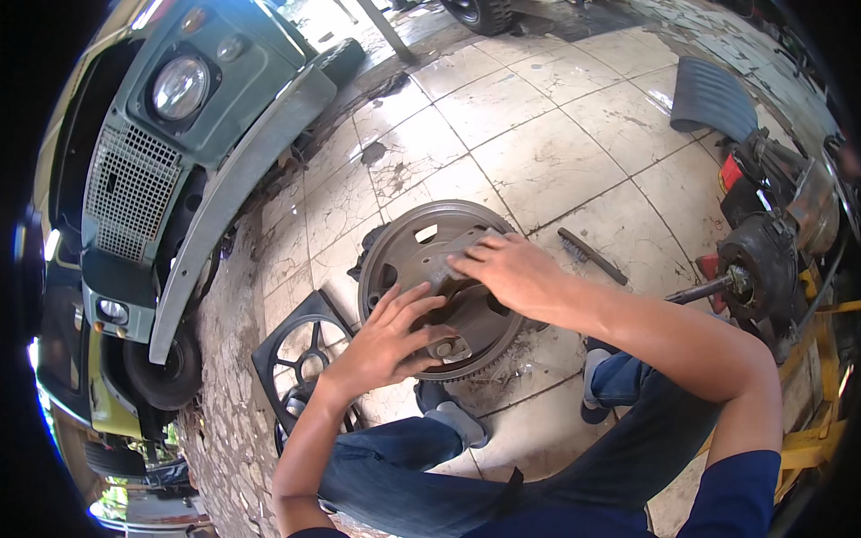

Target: The person sits on the floor and scrubs a metal automotive part with a sanding pad, rotating the part to clean different surfaces. The person continues scrubbing the same part throughout the clip.

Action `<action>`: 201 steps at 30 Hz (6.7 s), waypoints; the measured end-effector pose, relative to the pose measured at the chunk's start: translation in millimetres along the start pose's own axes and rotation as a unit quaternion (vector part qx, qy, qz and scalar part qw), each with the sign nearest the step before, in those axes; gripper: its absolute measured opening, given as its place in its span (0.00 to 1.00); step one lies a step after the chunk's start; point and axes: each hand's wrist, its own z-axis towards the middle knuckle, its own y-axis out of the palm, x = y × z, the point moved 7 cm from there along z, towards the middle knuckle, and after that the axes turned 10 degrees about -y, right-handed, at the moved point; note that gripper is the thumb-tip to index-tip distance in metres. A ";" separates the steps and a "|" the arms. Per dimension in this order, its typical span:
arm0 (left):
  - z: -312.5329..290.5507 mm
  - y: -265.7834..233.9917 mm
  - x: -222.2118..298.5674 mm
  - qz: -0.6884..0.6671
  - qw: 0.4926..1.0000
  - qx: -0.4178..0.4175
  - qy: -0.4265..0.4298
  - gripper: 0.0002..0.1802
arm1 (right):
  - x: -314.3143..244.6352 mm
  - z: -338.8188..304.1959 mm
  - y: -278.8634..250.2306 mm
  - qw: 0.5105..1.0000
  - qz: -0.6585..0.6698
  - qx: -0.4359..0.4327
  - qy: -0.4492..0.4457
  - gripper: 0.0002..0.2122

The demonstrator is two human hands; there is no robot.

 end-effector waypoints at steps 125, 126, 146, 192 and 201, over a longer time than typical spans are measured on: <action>5.0 30.8 -50.7 -0.157 0.981 0.097 -0.057 0.31 | 48.6 -4.0 4.2 0.981 0.042 -0.089 0.167 0.23; 6.2 28.6 -49.2 -0.153 0.982 0.097 -0.056 0.32 | 35.5 0.8 -3.7 0.993 0.022 -0.042 0.106 0.23; -3.6 25.2 -66.9 -0.310 0.944 0.049 -0.099 0.32 | 30.4 -6.7 -1.5 0.998 -0.008 0.001 0.061 0.22; 12.2 84.4 -130.1 -0.362 0.891 0.170 -0.213 0.23 | -5.8 6.0 -5.7 0.992 0.063 0.091 -0.063 0.24; 10.7 84.6 -129.9 -0.370 0.888 0.173 -0.211 0.22 | -6.0 3.2 -1.1 0.998 0.016 0.054 0.002 0.25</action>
